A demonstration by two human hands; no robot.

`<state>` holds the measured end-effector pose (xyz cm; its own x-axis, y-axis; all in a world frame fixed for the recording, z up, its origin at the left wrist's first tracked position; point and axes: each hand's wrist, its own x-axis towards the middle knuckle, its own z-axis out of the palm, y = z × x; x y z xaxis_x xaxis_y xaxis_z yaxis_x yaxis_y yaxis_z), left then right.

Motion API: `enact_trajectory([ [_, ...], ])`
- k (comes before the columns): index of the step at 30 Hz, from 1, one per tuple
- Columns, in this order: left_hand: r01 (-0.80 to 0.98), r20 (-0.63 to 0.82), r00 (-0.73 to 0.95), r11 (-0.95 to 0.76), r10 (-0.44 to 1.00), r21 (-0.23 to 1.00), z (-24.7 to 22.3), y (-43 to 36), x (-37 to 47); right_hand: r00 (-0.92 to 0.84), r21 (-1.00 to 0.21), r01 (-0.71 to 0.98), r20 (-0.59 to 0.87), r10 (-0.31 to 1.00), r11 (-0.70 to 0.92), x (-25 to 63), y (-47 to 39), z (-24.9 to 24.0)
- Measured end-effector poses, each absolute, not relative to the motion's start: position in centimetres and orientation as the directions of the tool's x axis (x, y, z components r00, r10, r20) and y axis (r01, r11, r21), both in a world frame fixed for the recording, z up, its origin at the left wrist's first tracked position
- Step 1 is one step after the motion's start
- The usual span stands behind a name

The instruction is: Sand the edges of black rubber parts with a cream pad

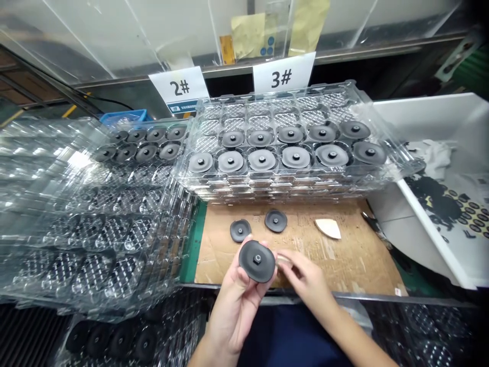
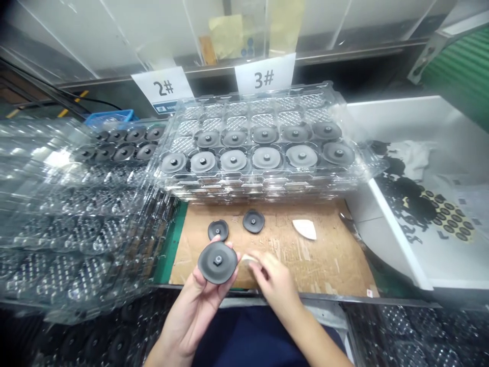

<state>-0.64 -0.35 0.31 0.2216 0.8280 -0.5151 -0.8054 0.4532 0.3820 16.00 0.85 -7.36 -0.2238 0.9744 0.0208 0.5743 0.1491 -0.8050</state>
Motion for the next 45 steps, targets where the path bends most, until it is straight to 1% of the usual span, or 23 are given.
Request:
enact_trajectory([
  [3,-0.797,-0.502,0.207,0.442,0.84,0.411,0.1,-0.3,-0.7,-0.271,-0.831,0.534,0.006,0.962,0.156,15.6,1.1,-6.4],
  [6,-0.785,-0.486,0.197,0.433,0.852,0.442,0.1,-0.4,-0.4,-0.188,-0.846,0.522,0.012,0.982,0.11,15.3,2.3,-3.1],
  [8,-0.767,-0.472,0.183,0.426,0.862,0.48,0.3,-0.5,-0.1,-0.147,-0.859,0.494,0.073,0.986,0.137,14.7,2.8,0.2],
  [9,-0.756,-0.47,0.181,0.428,0.864,0.495,0.4,-0.6,0.0,-0.156,-0.865,0.458,0.15,0.976,0.206,14.2,2.8,1.8],
  [10,-0.745,-0.472,0.18,0.433,0.863,0.507,0.5,-0.6,0.1,-0.215,-0.849,0.435,0.225,0.95,0.3,13.7,2.7,3.2],
  [11,-0.735,-0.479,0.181,0.441,0.859,0.514,0.6,-0.7,0.1,-0.284,-0.838,0.404,0.265,0.921,0.366,13.1,2.6,4.4],
  [13,-0.723,-0.502,0.165,0.45,0.849,0.524,0.7,-0.8,0.0,-0.443,-0.835,0.357,0.244,0.863,0.419,12.3,2.6,5.7],
  [15,-0.713,-0.508,0.146,0.446,0.849,0.541,0.8,-0.8,-0.1,-0.515,-0.832,0.365,0.194,0.835,0.418,11.8,2.8,6.0],
  [16,-0.705,-0.506,0.14,0.445,0.851,0.553,0.9,-0.8,-0.2,-0.494,-0.812,0.391,0.212,0.843,0.434,11.7,3.0,6.0],
  [18,-0.69,-0.501,0.144,0.45,0.853,0.567,1.0,-0.9,-0.3,-0.394,-0.749,0.448,0.324,0.86,0.487,11.5,3.1,5.7],
  [19,-0.69,-0.503,0.149,0.454,0.851,0.564,1.1,-0.9,-0.3,-0.376,-0.73,0.448,0.369,0.85,0.516,11.6,3.0,5.6],
  [21,-0.705,-0.513,0.146,0.453,0.846,0.546,1.3,-0.9,-0.6,-0.42,-0.738,0.385,0.396,0.817,0.555,11.7,2.5,5.5],
  [23,-0.723,-0.514,0.137,0.44,0.847,0.532,1.5,-0.8,-0.8,-0.484,-0.77,0.32,0.368,0.794,0.552,11.8,2.1,5.5],
  [24,-0.72,-0.512,0.135,0.439,0.848,0.537,1.6,-0.7,-0.7,-0.481,-0.778,0.322,0.356,0.801,0.539,11.8,2.0,5.6],
  [27,-0.672,-0.49,0.168,0.463,0.856,0.578,2.0,-0.5,-0.2,-0.351,-0.744,0.421,0.394,0.849,0.519,11.6,2.4,5.8],
  [29,-0.663,-0.479,0.181,0.466,0.859,0.586,2.4,-0.5,0.0,-0.345,-0.719,0.423,0.436,0.831,0.552,11.7,2.5,6.0],
  [31,-0.682,-0.484,0.175,0.461,0.857,0.568,2.6,-0.5,-0.1,-0.429,-0.736,0.355,0.42,0.8,0.576,12.5,2.3,6.0],
  [33,-0.694,-0.5,0.17,0.464,0.849,0.551,2.7,-0.5,-0.5,-0.508,-0.765,0.337,0.342,0.79,0.548,13.8,1.8,5.8],
  [36,-0.705,-0.479,0.163,0.441,0.862,0.555,2.4,-0.3,-0.5,-0.458,-0.749,0.467,0.25,0.853,0.47,15.4,1.0,5.5],
  [38,-0.717,-0.453,0.159,0.418,0.877,0.558,2.1,-0.2,-0.3,-0.384,-0.697,0.54,0.294,0.875,0.471,15.7,0.7,5.5],
  [41,-0.734,-0.463,0.192,0.44,0.865,0.517,1.9,-0.3,0.0,-0.396,-0.643,0.518,0.405,0.825,0.564,15.1,0.6,5.6],
  [43,-0.752,-0.466,0.178,0.426,0.867,0.503,1.8,-0.5,0.0,-0.426,-0.687,0.465,0.379,0.821,0.558,14.8,0.9,5.6],
  [45,-0.767,-0.443,0.128,0.372,0.887,0.523,1.7,-0.7,-0.2,-0.387,-0.742,0.47,0.314,0.867,0.478,14.7,1.2,5.5],
])
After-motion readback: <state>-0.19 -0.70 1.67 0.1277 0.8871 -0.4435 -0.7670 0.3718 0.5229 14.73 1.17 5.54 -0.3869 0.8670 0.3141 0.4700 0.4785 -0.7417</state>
